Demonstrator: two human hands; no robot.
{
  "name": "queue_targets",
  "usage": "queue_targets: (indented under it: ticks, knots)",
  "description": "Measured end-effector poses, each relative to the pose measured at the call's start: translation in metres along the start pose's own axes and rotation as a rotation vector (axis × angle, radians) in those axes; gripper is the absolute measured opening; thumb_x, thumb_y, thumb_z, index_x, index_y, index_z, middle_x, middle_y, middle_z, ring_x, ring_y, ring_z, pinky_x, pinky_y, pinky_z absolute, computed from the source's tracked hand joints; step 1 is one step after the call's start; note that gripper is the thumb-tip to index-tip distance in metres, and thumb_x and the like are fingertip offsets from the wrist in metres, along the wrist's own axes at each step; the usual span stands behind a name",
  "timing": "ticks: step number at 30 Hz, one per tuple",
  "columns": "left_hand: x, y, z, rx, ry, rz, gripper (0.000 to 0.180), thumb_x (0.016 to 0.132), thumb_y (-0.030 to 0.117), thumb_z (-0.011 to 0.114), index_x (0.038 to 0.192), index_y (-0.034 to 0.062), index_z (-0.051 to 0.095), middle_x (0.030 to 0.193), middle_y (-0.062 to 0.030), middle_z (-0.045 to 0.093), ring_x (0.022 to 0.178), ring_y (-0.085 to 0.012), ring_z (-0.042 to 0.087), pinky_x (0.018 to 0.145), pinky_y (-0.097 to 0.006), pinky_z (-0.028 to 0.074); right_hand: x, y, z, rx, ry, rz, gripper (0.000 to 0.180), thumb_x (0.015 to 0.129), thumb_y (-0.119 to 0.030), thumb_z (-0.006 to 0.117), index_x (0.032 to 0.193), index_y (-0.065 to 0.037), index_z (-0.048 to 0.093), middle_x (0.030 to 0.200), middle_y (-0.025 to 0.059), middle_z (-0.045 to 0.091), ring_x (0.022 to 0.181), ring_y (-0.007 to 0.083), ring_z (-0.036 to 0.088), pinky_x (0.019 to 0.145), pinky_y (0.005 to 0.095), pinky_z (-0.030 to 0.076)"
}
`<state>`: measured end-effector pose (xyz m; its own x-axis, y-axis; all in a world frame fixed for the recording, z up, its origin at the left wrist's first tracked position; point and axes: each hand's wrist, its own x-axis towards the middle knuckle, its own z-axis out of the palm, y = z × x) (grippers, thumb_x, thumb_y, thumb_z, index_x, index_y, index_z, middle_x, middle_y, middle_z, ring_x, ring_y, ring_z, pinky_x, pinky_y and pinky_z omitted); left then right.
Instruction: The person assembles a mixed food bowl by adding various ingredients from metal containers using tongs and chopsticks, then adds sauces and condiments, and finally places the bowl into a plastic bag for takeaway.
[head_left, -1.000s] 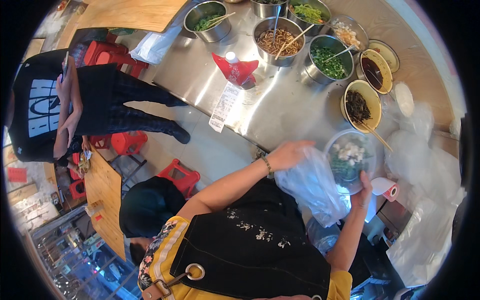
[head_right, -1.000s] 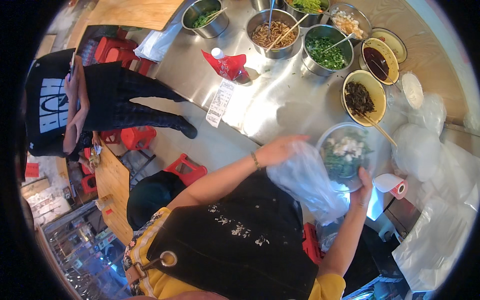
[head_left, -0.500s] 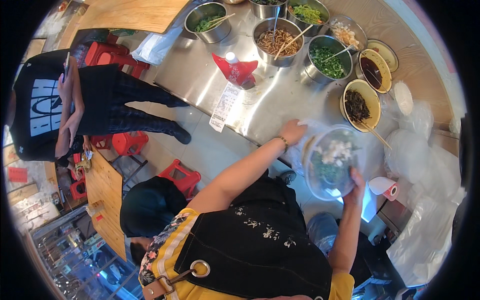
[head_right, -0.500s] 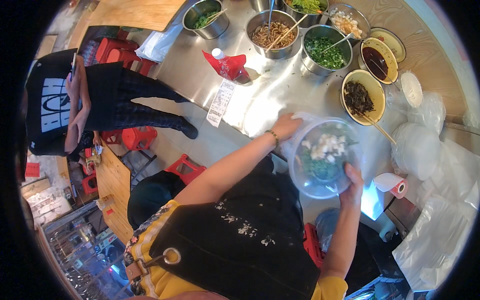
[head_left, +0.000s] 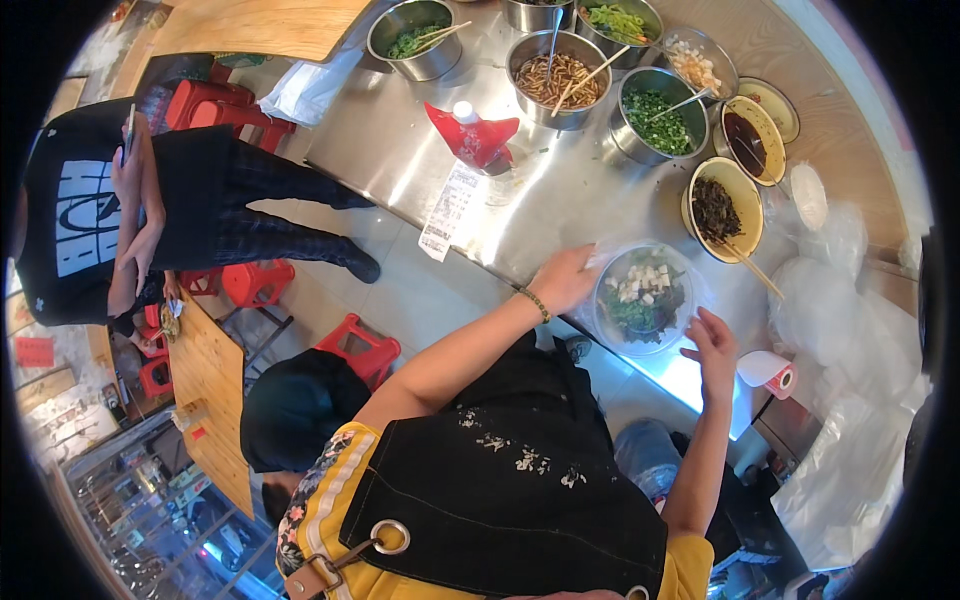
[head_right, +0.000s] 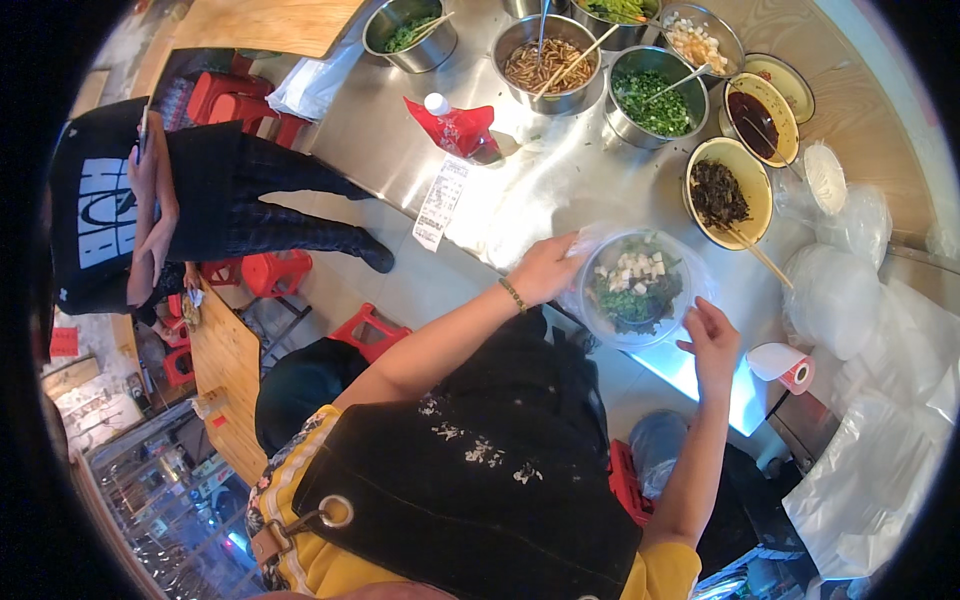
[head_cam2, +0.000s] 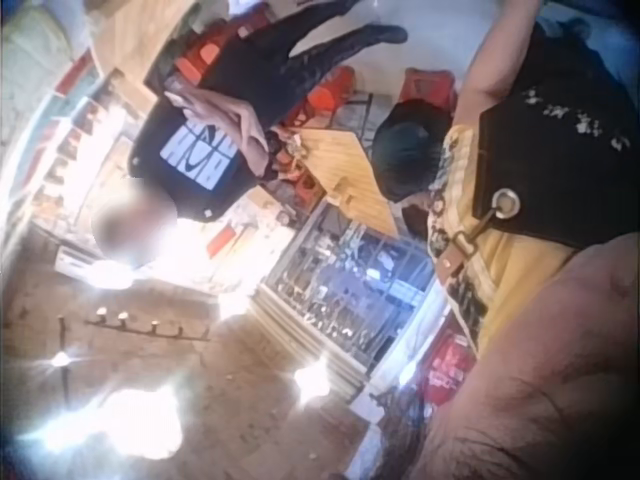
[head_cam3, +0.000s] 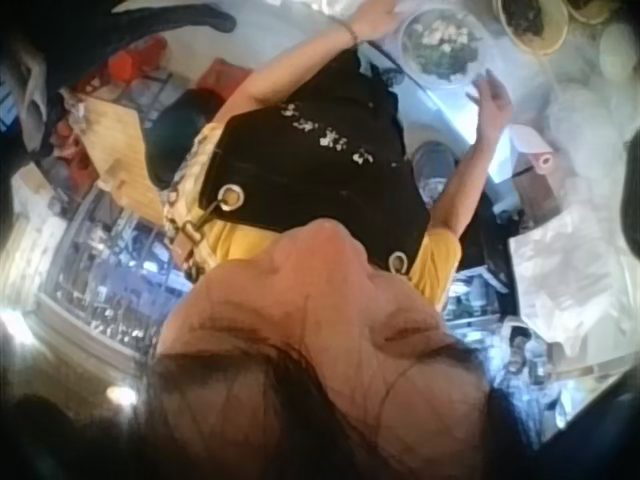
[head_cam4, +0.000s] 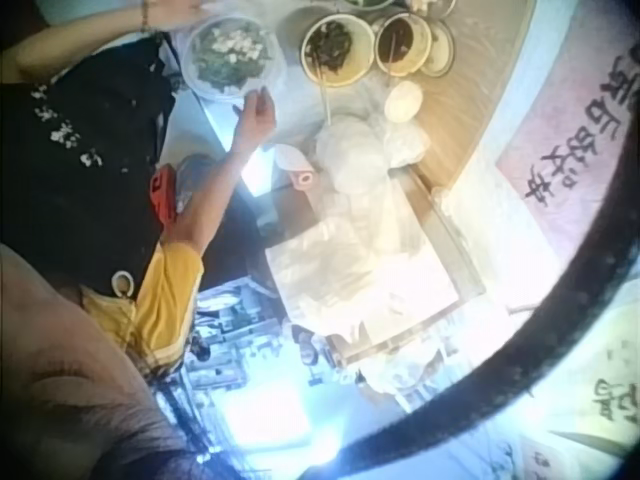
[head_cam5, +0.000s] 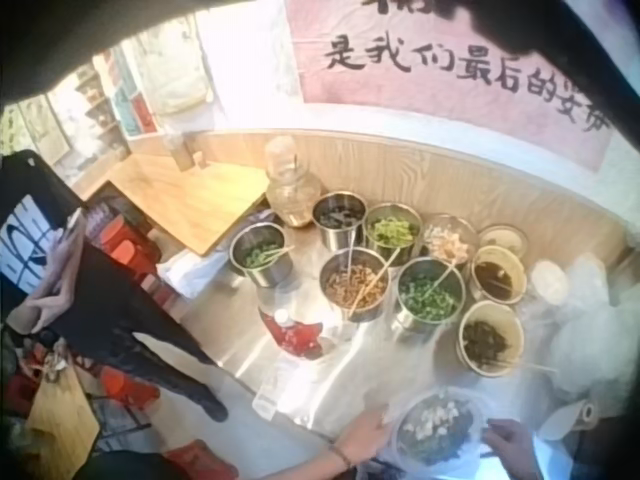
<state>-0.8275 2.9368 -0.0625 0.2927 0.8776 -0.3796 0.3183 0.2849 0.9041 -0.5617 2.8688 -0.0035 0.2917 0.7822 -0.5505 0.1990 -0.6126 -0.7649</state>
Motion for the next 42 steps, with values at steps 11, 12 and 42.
queue_targets:
  ticks: [11, 12, 42]
  knots:
    - [-0.011, 0.005, 0.004, 0.377, 0.079, 0.126, 0.033, 0.082, 0.028, 0.057, 0.107, 0.0059, 0.057, 0.089, -0.022, 0.062, 0.084, -0.0378, 0.06, 0.076, -0.045, 0.047, 0.015, 0.017, -0.022, 0.204, 0.226, -0.152, 0.01, 0.084, -0.013, 0.063, 0.085, -0.003, 0.062, 0.068, 0.0044, 0.061, 0.063, 0.0115, 0.057, 0.063, 0.0254, 0.046]
    - [-0.01, 0.006, 0.004, 0.386, 0.064, 0.123, 0.033, 0.082, 0.028, 0.057, 0.107, 0.0055, 0.056, 0.088, -0.0221, 0.062, 0.083, -0.0382, 0.06, 0.076, -0.045, 0.047, 0.0, -0.01, -0.014, 0.268, 0.231, -0.132, 0.01, 0.085, -0.013, 0.062, 0.086, -0.003, 0.062, 0.068, 0.0046, 0.061, 0.065, 0.0119, 0.057, 0.066, 0.0251, 0.045]
    - [-0.066, 0.145, -0.017, -0.042, -0.369, 0.221, 0.031, 0.084, -0.001, 0.057, 0.115, 0.0035, 0.055, 0.083, -0.0005, 0.059, 0.064, -0.0044, 0.05, 0.055, -0.019, 0.041, -0.105, -0.08, -0.036, 0.264, -0.216, -0.359, 0.012, 0.085, -0.011, 0.063, 0.088, 0.0, 0.06, 0.069, 0.0027, 0.06, 0.062, 0.0062, 0.055, 0.056, 0.0206, 0.043]
